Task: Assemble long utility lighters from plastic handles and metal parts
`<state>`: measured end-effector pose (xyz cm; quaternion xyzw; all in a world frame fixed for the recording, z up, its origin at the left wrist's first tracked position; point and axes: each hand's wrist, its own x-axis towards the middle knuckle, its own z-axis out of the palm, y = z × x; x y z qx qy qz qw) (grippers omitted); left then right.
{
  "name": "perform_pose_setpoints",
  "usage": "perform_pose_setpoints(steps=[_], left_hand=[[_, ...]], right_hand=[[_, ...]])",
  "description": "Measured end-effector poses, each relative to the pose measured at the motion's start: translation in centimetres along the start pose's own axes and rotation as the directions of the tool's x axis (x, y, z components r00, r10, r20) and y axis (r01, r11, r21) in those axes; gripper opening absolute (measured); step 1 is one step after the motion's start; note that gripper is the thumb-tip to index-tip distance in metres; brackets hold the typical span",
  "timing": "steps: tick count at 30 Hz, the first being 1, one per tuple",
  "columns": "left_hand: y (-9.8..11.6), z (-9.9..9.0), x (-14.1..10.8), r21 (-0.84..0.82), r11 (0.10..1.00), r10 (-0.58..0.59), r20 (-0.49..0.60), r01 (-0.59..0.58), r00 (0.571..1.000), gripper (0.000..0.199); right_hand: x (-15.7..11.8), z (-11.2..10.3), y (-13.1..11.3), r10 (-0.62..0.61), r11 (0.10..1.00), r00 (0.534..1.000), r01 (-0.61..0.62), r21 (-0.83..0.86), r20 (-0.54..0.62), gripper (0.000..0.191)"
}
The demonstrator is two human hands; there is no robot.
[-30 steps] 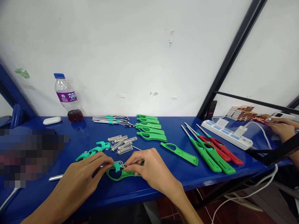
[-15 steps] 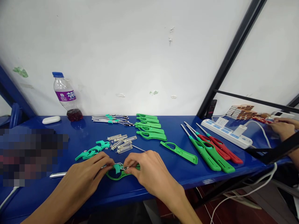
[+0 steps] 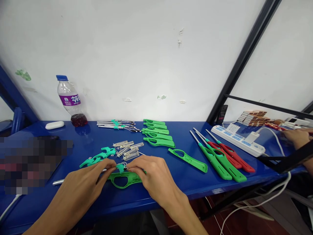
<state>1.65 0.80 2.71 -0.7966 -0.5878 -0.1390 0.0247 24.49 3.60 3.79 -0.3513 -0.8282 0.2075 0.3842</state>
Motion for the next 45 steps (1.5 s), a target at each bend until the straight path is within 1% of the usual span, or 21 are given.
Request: perform_pose_setpoints(steps=[2, 5, 9, 12, 17, 22, 24, 27, 33, 41, 45], left_hand=[[0.3, -0.2, 0.2, -0.028, 0.998, -0.050, 0.063, 0.052, 0.997, 0.019], [0.9, -0.6, 0.6, -0.024, 0.993, -0.113, 0.155, 0.118, 0.981, 0.021], [1.3, -0.9, 1.0, -0.028, 0.984, -0.162, 0.230, 0.173, 0.959, 0.021], [1.3, -0.8, 1.0, -0.050, 0.984, -0.157, 0.228, 0.172, 0.961, 0.020], [1.2, -0.1, 0.7, -0.082, 0.990, -0.088, 0.241, 0.111, 0.966, 0.025], [0.8, 0.7, 0.6, -0.081, 0.997, 0.008, 0.223, 0.010, 0.975, 0.035], [0.6, 0.9, 0.5, -0.078, 0.997, 0.033, 0.237, -0.015, 0.971, 0.039], [0.4, 1.0, 0.5, -0.071, 0.997, 0.041, 0.260, -0.023, 0.965, 0.043], [0.0, 1.5, 0.3, -0.096, 0.993, 0.084, 0.209, -0.065, 0.974, 0.043], [0.3, 1.5, 0.4, -0.101, 0.992, 0.091, 0.172, -0.075, 0.981, 0.040], [0.3, 1.6, 0.4, -0.106, 0.990, 0.105, 0.149, -0.090, 0.983, 0.037]], right_hand=[[0.0, 0.1, 0.1, -0.010, 1.000, 1.000, 0.010, -0.006, -0.002, 0.016], [0.0, 0.2, 0.2, -0.018, 1.000, 1.000, 0.018, -0.004, -0.009, 0.017], [0.1, 0.0, 0.1, 0.010, 1.000, 1.000, -0.010, -0.003, 0.010, 0.014], [0.0, -0.6, 0.0, 0.087, 0.996, 0.994, -0.084, -0.036, 0.073, 0.010], [-0.2, -1.5, -0.7, 0.221, 0.966, 0.956, -0.188, -0.175, 0.193, 0.012], [-0.1, -1.7, -1.1, 0.290, 0.949, 0.926, -0.245, -0.200, 0.241, 0.013], [0.1, -1.7, -1.1, 0.296, 0.949, 0.922, -0.254, -0.188, 0.248, 0.011], [0.3, -1.7, -1.1, 0.310, 0.948, 0.914, -0.274, -0.164, 0.262, 0.007], [0.3, -1.9, -1.3, 0.342, 0.937, 0.896, -0.304, -0.171, 0.282, 0.003], [-0.1, -2.1, -0.9, 0.273, 0.959, 0.910, -0.230, -0.169, 0.313, 0.005], [-0.2, -2.4, -1.0, 0.269, 0.960, 0.910, -0.226, -0.167, 0.316, 0.007]])
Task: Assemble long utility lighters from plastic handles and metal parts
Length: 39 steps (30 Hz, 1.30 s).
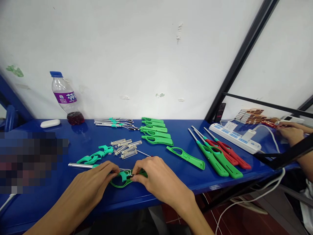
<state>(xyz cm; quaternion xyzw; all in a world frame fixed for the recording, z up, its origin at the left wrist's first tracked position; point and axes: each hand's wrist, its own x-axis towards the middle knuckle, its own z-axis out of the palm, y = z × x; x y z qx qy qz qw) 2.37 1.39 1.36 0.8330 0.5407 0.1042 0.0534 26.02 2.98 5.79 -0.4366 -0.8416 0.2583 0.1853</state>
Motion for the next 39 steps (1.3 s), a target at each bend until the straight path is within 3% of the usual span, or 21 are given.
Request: perform_pose_setpoints(steps=[3, 8, 13, 21, 30, 35, 39], left_hand=[[-0.2, 0.2, 0.0, 0.002, 1.000, 0.011, -0.027, -0.011, 1.000, 0.037], [-0.2, 0.2, 0.1, 0.058, 0.998, -0.020, 0.017, 0.019, 1.000, 0.042], [0.5, -0.4, 0.2, 0.145, 0.989, -0.025, 0.099, 0.010, 0.995, 0.048], [1.0, -1.0, 0.0, 0.193, 0.981, -0.046, 0.143, 0.018, 0.989, 0.056], [2.5, -1.3, -0.6, 0.124, 0.992, -0.046, 0.081, 0.036, 0.996, 0.031], [2.9, -1.3, -0.6, 0.168, 0.985, -0.060, 0.133, 0.037, 0.989, 0.032], [2.8, -1.1, -0.5, 0.165, 0.986, -0.031, 0.105, 0.013, 0.994, 0.033]], right_hand=[[-0.1, 0.0, -0.1, 0.011, 1.000, 1.000, -0.011, -0.005, 0.004, 0.006], [0.0, 0.3, 0.1, 0.011, 0.999, 1.000, -0.012, -0.038, -0.015, 0.003], [0.0, 0.5, 0.7, -0.068, 0.998, 0.998, 0.068, -0.005, -0.020, 0.008], [-0.1, 0.2, 0.9, -0.143, 0.990, 0.990, 0.143, -0.002, 0.010, 0.014], [0.2, 0.0, 0.4, -0.117, 0.990, 0.993, 0.119, -0.071, 0.033, 0.024], [-0.2, 0.3, 0.3, -0.112, 0.989, 0.994, 0.112, -0.101, 0.003, 0.023], [-1.5, 1.7, 1.0, -0.163, 0.982, 0.985, 0.156, -0.111, -0.061, 0.015]])
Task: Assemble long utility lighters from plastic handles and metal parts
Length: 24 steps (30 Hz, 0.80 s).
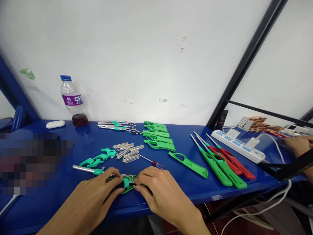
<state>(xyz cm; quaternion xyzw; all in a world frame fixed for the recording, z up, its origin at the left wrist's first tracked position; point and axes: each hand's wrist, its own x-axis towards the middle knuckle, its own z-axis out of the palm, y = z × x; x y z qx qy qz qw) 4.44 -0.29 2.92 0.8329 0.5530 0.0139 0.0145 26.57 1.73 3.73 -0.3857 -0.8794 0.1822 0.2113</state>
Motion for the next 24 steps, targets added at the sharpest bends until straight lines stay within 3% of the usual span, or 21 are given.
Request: perform_pose_setpoints(steps=[6, 14, 24], left_hand=[[0.2, 0.3, 0.0, 0.045, 0.999, -0.012, -0.010, 0.013, 1.000, 0.032], [0.0, 0.5, -0.1, 0.039, 0.999, -0.021, -0.063, 0.023, 0.998, 0.027], [0.1, -0.2, 0.2, 0.057, 0.998, -0.004, 0.027, 0.003, 1.000, 0.032]], right_hand=[[-1.2, 2.1, 0.7, -0.065, 0.997, 0.989, 0.069, 0.027, -0.133, 0.020], [-1.0, 2.0, 0.9, 0.005, 0.992, 0.989, 0.015, 0.129, -0.150, 0.014], [-0.2, 3.3, 0.8, 0.075, 0.993, 0.974, -0.052, 0.110, -0.213, 0.012]])
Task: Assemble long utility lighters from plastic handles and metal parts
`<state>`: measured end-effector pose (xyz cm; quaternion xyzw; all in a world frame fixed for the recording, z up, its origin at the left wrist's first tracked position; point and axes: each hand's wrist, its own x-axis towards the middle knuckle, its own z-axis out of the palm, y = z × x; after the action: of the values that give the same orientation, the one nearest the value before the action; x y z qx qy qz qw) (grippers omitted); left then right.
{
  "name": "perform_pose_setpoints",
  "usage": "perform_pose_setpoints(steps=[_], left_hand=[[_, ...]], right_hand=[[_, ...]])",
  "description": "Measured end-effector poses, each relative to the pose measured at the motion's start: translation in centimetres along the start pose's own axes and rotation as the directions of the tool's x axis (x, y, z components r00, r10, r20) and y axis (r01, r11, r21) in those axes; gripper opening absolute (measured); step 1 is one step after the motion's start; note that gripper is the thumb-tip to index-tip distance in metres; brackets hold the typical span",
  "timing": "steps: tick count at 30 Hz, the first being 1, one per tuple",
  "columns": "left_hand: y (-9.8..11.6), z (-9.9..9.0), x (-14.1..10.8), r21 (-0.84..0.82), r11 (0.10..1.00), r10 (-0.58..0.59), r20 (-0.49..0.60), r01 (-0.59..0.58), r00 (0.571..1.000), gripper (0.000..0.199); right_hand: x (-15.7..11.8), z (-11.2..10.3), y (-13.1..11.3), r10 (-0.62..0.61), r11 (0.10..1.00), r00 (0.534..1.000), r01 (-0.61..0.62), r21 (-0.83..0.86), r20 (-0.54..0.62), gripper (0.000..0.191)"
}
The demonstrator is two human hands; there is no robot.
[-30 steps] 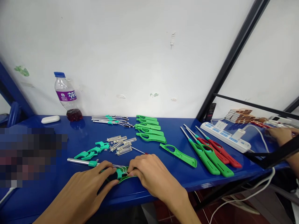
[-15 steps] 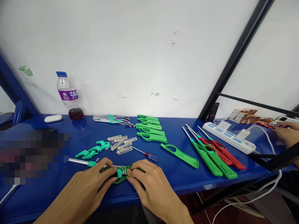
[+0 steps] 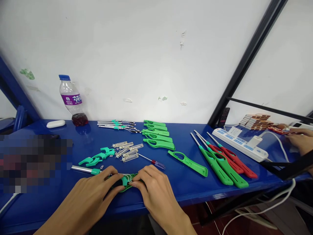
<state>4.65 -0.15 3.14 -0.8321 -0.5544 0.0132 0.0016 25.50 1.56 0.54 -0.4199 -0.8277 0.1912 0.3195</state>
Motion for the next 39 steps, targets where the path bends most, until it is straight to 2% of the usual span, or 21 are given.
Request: perform_pose_setpoints(steps=[5, 11, 16, 19, 23, 32, 35, 39], left_hand=[[0.2, -0.2, -0.1, 0.020, 1.000, -0.002, -0.009, 0.002, 1.000, 0.033], [0.5, -0.6, -0.4, 0.020, 1.000, 0.006, 0.016, -0.006, 1.000, 0.034], [0.5, -0.1, -0.5, -0.003, 1.000, 0.022, -0.082, -0.022, 0.996, 0.030], [0.2, 0.5, -0.6, -0.018, 1.000, 0.017, -0.127, -0.019, 0.992, 0.025], [-0.1, 0.7, -0.6, -0.037, 0.999, 0.022, -0.121, -0.027, 0.992, 0.024], [0.2, 0.4, -0.6, -0.043, 0.998, 0.030, -0.098, -0.034, 0.995, 0.028], [0.2, 0.4, -0.4, -0.019, 1.000, 0.023, -0.080, -0.024, 0.997, 0.029], [0.1, 0.4, -0.4, -0.009, 1.000, 0.023, -0.071, -0.023, 0.997, 0.029]], right_hand=[[-0.1, 0.7, 0.0, -0.016, 1.000, 0.999, 0.016, 0.004, -0.032, 0.014], [0.0, 0.8, -0.2, -0.001, 0.991, 0.999, 0.006, 0.133, -0.035, 0.016], [0.2, 0.6, -0.5, -0.025, 0.983, 0.997, 0.038, 0.178, -0.076, 0.020], [0.4, 0.7, -0.9, 0.049, 0.972, 0.995, -0.029, 0.232, -0.083, 0.025], [0.5, 1.0, -1.1, 0.180, 0.931, 0.980, -0.140, 0.338, -0.089, 0.022], [0.6, 1.1, -0.8, 0.323, 0.849, 0.942, -0.244, 0.469, -0.095, 0.017], [0.3, 1.2, -0.5, 0.295, 0.874, 0.949, -0.220, 0.433, -0.115, 0.017], [-0.1, 1.2, -0.2, 0.164, 0.944, 0.975, -0.112, 0.310, -0.148, 0.014]])
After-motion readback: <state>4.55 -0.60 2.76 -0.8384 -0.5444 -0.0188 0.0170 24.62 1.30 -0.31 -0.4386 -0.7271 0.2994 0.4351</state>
